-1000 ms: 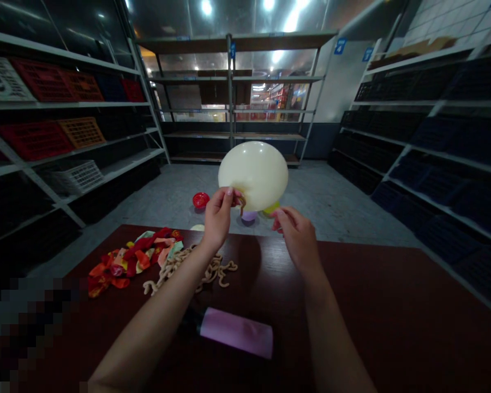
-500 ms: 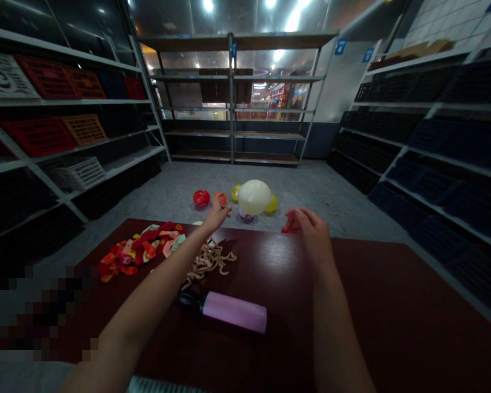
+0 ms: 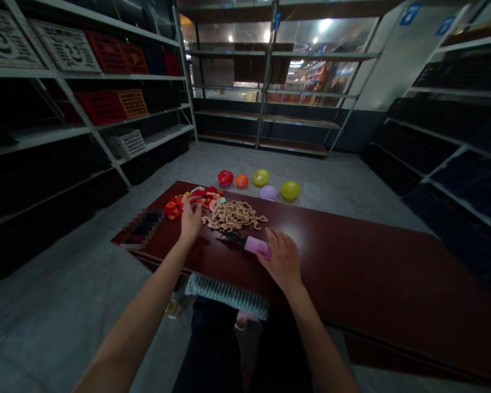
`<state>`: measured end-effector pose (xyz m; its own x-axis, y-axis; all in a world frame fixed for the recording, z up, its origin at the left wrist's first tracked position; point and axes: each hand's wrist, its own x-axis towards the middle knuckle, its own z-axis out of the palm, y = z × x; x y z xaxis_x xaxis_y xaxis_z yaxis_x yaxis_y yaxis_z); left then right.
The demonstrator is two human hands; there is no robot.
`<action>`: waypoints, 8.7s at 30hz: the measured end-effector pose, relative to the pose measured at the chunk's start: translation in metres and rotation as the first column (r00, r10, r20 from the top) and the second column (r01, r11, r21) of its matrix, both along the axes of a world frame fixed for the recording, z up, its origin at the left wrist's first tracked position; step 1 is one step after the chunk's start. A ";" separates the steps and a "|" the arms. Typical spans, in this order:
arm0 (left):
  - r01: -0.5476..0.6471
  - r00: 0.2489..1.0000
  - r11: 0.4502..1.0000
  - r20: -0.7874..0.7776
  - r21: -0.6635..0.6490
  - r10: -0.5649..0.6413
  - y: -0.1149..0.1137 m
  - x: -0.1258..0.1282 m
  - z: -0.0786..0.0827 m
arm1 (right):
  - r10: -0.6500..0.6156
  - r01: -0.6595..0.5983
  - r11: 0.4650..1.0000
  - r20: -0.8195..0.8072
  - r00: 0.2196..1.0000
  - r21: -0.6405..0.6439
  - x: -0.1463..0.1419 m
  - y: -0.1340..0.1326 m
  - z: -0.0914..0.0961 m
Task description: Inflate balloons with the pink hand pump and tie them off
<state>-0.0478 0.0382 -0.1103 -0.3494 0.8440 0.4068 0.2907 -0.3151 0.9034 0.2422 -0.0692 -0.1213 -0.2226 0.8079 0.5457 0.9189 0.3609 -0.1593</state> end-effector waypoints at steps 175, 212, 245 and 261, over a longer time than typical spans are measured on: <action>0.271 0.319 0.963 0.944 -0.010 -0.080 -0.035 0.110 0.074 | -0.075 0.086 0.994 0.154 0.985 -0.063 0.041 -0.006 -0.017; 0.215 0.183 0.977 0.983 -0.012 -0.028 -0.054 0.137 0.064 | -0.140 0.096 0.985 0.348 0.927 0.141 0.080 -0.014 0.006; 0.495 0.050 0.855 0.978 0.151 -0.202 -0.087 0.104 0.101 | -0.131 0.166 0.980 0.279 0.951 -0.107 -0.002 -0.066 0.082; 0.373 0.100 0.921 0.982 0.114 -0.162 -0.058 0.058 0.093 | -0.076 0.132 0.974 0.286 0.955 -0.183 0.074 -0.079 0.067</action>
<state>0.0097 -0.0197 -0.0174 -0.0948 0.9781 -0.1854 -0.9219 -0.0160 0.3871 0.3161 -0.1485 -0.0546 -0.2505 0.9199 0.3017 0.9676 0.2483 0.0466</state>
